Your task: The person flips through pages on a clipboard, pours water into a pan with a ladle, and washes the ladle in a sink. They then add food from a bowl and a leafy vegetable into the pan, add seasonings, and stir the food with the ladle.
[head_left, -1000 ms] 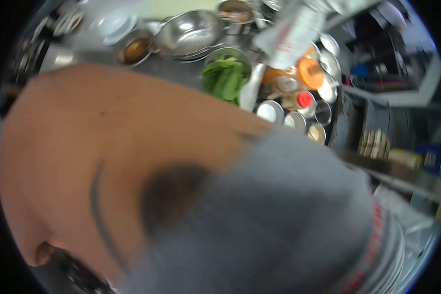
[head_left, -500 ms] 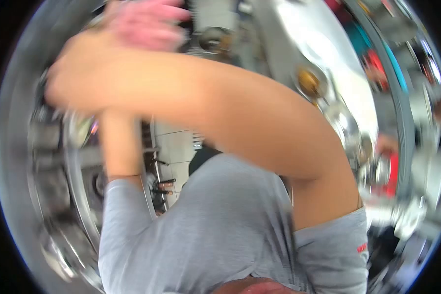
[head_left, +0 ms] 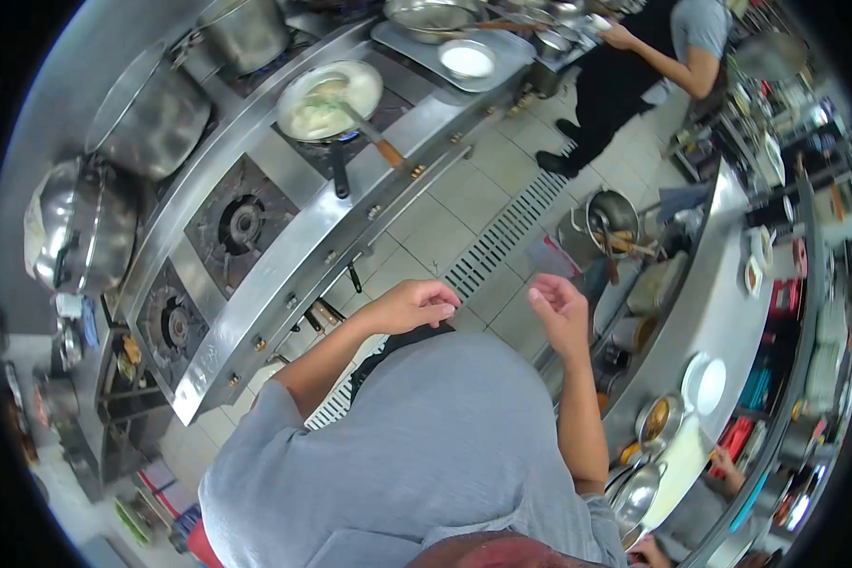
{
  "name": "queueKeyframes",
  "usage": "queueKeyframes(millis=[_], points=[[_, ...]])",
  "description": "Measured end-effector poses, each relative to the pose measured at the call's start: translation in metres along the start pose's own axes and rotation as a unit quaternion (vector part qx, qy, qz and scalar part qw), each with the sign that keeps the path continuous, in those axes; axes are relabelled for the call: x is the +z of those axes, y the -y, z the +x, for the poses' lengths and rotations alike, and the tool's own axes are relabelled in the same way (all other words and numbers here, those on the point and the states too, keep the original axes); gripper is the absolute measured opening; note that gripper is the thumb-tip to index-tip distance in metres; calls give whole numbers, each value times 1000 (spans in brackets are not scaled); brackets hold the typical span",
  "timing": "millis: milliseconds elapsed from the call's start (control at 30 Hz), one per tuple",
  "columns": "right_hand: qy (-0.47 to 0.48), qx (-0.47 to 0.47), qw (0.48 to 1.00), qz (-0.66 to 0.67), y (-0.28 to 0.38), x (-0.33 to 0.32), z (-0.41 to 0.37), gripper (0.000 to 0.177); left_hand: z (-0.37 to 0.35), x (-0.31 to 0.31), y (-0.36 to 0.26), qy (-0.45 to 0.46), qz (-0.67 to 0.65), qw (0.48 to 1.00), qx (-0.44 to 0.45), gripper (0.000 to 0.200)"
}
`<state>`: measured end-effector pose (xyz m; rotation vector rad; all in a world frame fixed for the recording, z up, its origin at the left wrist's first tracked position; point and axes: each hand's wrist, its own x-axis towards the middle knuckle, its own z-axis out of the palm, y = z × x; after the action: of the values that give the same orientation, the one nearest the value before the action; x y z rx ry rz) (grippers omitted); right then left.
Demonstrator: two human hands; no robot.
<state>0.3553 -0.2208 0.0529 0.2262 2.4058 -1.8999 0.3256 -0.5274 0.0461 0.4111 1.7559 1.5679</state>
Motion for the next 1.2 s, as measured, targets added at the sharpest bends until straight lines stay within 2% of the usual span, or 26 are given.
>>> queueKeyframes(millis=[167,267,367,467,533,667,733,800,900,1000,1067,1133,1200], points=[[184,45,978,89,48,70,89,47,-20,-37,-5,-97,4,995,20,34],[244,94,957,128,67,109,139,53,-30,-45,4,-154,17,987,30,34],[302,176,920,176,77,150,193,56,-40,-44,16,-225,-15,974,10,33],[389,244,856,238,77,189,247,53,-52,-41,30,-283,-92,953,-50,33],[410,283,818,288,77,215,272,48,-61,-37,43,-371,-54,923,-86,33],[469,336,765,286,66,251,313,37,-93,-15,155,-525,108,815,-218,33],[450,319,792,263,67,258,316,29,-115,11,203,-530,120,764,-349,36],[434,292,820,232,70,252,314,26,-126,43,224,-548,-140,730,-384,38],[441,281,827,208,78,230,325,23,-132,94,273,-532,-325,651,-433,40],[453,264,834,172,95,208,335,25,-131,139,315,-506,-419,618,-432,41],[460,247,841,139,101,196,338,26,-130,160,330,-453,-343,680,-462,39],[455,216,859,97,109,188,337,25,-128,169,346,-464,-342,684,-446,39],[450,159,878,40,110,184,339,30,-123,165,341,-485,-428,611,-456,41]])
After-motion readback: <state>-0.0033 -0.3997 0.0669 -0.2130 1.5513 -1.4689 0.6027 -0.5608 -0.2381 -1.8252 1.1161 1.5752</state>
